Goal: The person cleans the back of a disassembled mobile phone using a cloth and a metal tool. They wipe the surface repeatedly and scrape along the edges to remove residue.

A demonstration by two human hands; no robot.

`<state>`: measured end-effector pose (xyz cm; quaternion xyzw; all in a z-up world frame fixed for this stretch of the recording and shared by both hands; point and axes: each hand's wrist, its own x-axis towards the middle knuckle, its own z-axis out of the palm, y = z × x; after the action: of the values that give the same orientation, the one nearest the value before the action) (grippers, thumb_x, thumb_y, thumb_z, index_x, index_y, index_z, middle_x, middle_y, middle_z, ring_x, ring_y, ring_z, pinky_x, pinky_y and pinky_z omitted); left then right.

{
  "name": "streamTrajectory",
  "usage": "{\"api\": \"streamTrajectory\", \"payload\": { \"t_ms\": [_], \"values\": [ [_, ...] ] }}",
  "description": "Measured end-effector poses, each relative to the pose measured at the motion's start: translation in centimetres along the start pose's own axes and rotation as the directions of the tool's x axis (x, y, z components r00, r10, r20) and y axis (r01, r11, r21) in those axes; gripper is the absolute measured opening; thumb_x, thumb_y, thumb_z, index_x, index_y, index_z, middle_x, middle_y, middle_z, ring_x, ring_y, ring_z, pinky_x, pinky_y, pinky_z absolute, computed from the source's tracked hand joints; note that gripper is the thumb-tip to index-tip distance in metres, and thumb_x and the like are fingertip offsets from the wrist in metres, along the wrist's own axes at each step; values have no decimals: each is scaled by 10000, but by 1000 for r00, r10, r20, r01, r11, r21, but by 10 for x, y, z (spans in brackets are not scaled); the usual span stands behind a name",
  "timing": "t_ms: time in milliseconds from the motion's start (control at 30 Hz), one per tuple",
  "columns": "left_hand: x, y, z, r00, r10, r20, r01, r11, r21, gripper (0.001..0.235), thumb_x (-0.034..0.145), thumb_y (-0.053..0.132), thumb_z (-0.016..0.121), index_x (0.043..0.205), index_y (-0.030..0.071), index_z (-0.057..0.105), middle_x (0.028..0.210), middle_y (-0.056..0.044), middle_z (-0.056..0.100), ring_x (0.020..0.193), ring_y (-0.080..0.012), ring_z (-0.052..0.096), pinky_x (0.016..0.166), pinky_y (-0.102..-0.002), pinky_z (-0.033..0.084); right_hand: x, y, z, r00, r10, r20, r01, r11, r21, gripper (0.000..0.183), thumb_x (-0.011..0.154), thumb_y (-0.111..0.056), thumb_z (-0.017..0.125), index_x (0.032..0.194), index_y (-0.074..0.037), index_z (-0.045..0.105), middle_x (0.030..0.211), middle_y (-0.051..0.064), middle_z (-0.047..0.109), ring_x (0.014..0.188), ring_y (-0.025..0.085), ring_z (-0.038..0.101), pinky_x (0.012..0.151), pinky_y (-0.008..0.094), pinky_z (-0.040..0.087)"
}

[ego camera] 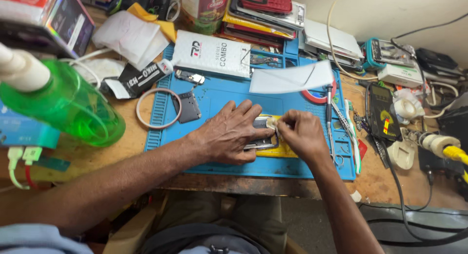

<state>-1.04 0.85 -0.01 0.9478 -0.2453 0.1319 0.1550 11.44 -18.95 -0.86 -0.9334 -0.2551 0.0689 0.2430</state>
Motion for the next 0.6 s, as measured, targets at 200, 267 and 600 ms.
{"api": "streamTrajectory", "payload": {
  "t_ms": [200, 267, 600],
  "values": [
    [3, 1, -3, 1000, -8, 25, 8, 1000, 18, 616, 702, 427, 743, 1280, 235, 652, 1023, -141, 496, 1022, -320, 488, 727, -493, 418, -1, 3, -1, 998, -51, -44, 50, 998, -30, 225, 851, -226, 742, 926, -18, 782, 748, 187, 749, 662, 258, 743, 651, 390, 572],
    [0, -2, 0, 999, 33, -24, -32, 999, 29, 634, 682, 449, 751, 1271, 237, 654, 1046, -149, 503, 1035, -328, 491, 735, -485, 424, 5, 2, 3, 991, -110, -79, 109, 994, -15, 227, 850, -220, 752, 925, -9, 786, 769, 181, 750, 668, 227, 732, 647, 366, 564],
    [-4, 0, 7, 998, -10, 60, 10, 1000, 9, 576, 789, 425, 713, 1336, 257, 647, 1076, -128, 503, 1039, -298, 486, 767, -475, 421, -18, 19, -35, 988, 13, -157, 56, 903, 427, 171, 946, -160, 743, 1009, -6, 785, 862, 96, 766, 736, 96, 654, 670, 267, 514]
  ]
}}
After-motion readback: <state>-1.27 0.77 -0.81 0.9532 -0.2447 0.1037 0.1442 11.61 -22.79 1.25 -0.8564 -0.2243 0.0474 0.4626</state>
